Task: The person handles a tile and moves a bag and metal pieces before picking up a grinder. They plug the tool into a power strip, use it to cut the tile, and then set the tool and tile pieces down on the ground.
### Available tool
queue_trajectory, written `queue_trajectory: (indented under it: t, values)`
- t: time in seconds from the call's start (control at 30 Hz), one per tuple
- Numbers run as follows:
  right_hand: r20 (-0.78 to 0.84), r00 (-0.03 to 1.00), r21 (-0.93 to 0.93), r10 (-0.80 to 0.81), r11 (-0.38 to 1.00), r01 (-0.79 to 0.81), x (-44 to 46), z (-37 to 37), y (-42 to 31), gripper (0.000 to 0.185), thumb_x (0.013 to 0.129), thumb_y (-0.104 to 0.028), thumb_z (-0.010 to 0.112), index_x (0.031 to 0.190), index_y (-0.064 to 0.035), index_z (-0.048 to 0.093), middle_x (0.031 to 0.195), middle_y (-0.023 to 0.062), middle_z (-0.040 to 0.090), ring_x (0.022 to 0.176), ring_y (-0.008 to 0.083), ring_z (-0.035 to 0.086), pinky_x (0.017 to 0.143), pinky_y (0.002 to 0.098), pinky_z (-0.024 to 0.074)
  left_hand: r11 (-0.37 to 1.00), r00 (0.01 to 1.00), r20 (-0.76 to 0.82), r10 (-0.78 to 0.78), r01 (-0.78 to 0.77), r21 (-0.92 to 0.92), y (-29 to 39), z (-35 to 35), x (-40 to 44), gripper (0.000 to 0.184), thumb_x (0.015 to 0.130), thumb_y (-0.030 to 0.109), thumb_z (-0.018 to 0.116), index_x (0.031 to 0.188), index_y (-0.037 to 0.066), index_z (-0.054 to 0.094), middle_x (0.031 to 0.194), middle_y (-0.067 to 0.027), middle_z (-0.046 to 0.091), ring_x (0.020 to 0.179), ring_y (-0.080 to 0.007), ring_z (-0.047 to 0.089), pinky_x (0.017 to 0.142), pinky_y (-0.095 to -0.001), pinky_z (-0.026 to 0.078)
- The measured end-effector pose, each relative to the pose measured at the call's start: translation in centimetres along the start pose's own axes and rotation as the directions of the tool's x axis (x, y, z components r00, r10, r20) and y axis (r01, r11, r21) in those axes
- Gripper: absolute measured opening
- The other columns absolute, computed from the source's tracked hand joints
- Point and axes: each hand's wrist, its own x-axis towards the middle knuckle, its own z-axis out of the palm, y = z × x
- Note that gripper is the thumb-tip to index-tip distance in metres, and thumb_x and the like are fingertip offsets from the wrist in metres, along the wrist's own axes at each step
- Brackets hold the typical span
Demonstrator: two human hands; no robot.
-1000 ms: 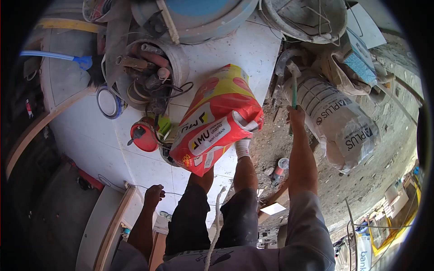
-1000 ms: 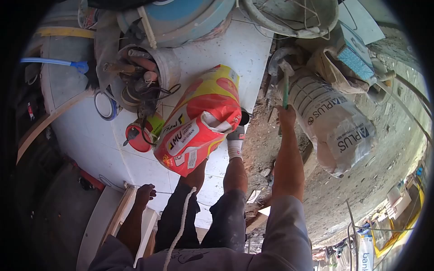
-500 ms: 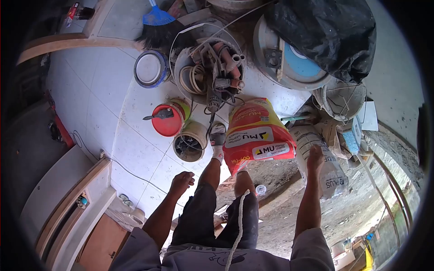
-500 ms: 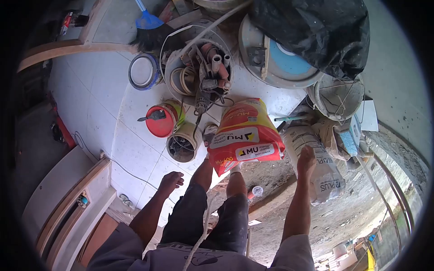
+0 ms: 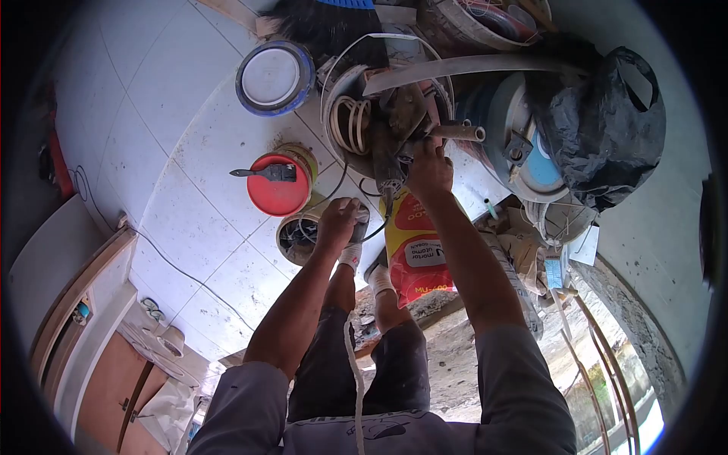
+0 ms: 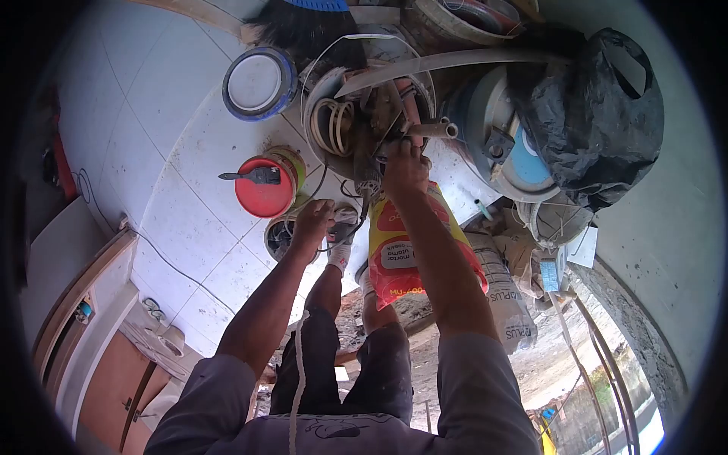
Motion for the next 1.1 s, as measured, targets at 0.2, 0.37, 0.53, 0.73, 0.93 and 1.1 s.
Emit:
queue_trajectory:
  t: [0.2, 0.37, 0.53, 0.73, 0.93, 1.1]
  values:
    - [0.128, 0.991, -0.056, 0.037, 0.998, -0.030, 2.2, 0.8, -0.8, 0.038, 0.074, -0.016, 0.067, 0.108, -0.0047, 0.055, 0.110, 0.0159, 0.052, 0.105, 0.0322, 0.056, 0.082, 0.0448, 0.0529, 0.986, 0.987, -0.021, 0.158, -0.157, 0.059, 2.1, 1.9, 1.8, 0.037, 0.092, 0.031, 0.059, 0.110, -0.002, 0.060, 0.084, -0.0138, 0.067, 0.068, -0.0149, 0.062, 0.065, -0.0284, 0.050]
    - [-0.082, 0.996, 0.242, 0.034, 0.970, -0.013, -1.8, -3.2, 0.0, 0.041, 0.070, -0.020, 0.071, 0.107, -0.0064, 0.057, 0.098, 0.0146, 0.063, 0.093, 0.0326, 0.063, 0.077, 0.0415, 0.0542, 0.990, 1.000, 0.021, -0.013, 0.016, -0.139, -2.3, -2.2, -0.4, 0.037, 0.093, 0.031, 0.057, 0.117, 0.002, 0.056, 0.091, -0.0072, 0.061, 0.073, -0.0121, 0.061, 0.052, -0.0210, 0.042]
    - [0.198, 0.970, 0.624, 0.140, 0.746, -0.235, -8.1, -7.5, -3.4, 0.036, 0.069, -0.027, 0.075, 0.090, -0.0025, 0.062, 0.083, 0.0139, 0.065, 0.076, 0.0300, 0.065, 0.070, 0.0393, 0.0518, 0.978, 0.996, -0.027, -0.088, 0.081, -0.193, -6.4, -7.9, -4.4, 0.038, 0.094, 0.031, 0.056, 0.119, 0.003, 0.056, 0.104, -0.0085, 0.062, 0.088, -0.0167, 0.065, 0.065, -0.0252, 0.047]
    - [0.525, 0.810, 0.665, -0.262, 0.719, -0.199, -11.6, 2.0, -15.5, 0.053, 0.071, -0.037, 0.074, 0.110, -0.0051, 0.060, 0.107, 0.0168, 0.061, 0.101, 0.0325, 0.061, 0.088, 0.0418, 0.0480, 0.930, 0.900, -0.239, -0.365, 0.339, -0.143, -13.9, -12.9, -9.6, 0.038, 0.094, 0.034, 0.055, 0.116, 0.003, 0.058, 0.098, -0.0070, 0.064, 0.083, -0.0163, 0.065, 0.066, -0.0284, 0.048]
    - [0.408, 0.874, 0.569, -0.263, 0.822, -0.018, -5.3, 9.0, -24.6, 0.047, 0.077, -0.031, 0.071, 0.114, -0.0063, 0.053, 0.106, 0.0180, 0.059, 0.098, 0.0343, 0.062, 0.080, 0.0454, 0.0513, 0.888, 0.866, -0.247, -0.435, 0.367, -0.277, -15.8, -14.2, -11.2, 0.034, 0.094, 0.033, 0.056, 0.114, 0.006, 0.059, 0.097, -0.0059, 0.064, 0.080, -0.0146, 0.063, 0.065, -0.0285, 0.047]
    - [0.237, 0.941, 0.497, -0.240, 0.862, 0.095, -3.2, 9.2, -25.3, 0.035, 0.083, -0.027, 0.064, 0.109, -0.0049, 0.053, 0.102, 0.0170, 0.055, 0.092, 0.0340, 0.062, 0.076, 0.0442, 0.0529, 0.862, 0.875, -0.168, -0.455, 0.385, -0.328, -14.1, -12.7, -10.4, 0.036, 0.094, 0.035, 0.056, 0.114, 0.006, 0.059, 0.097, -0.0061, 0.064, 0.083, -0.0150, 0.063, 0.070, -0.0297, 0.047]
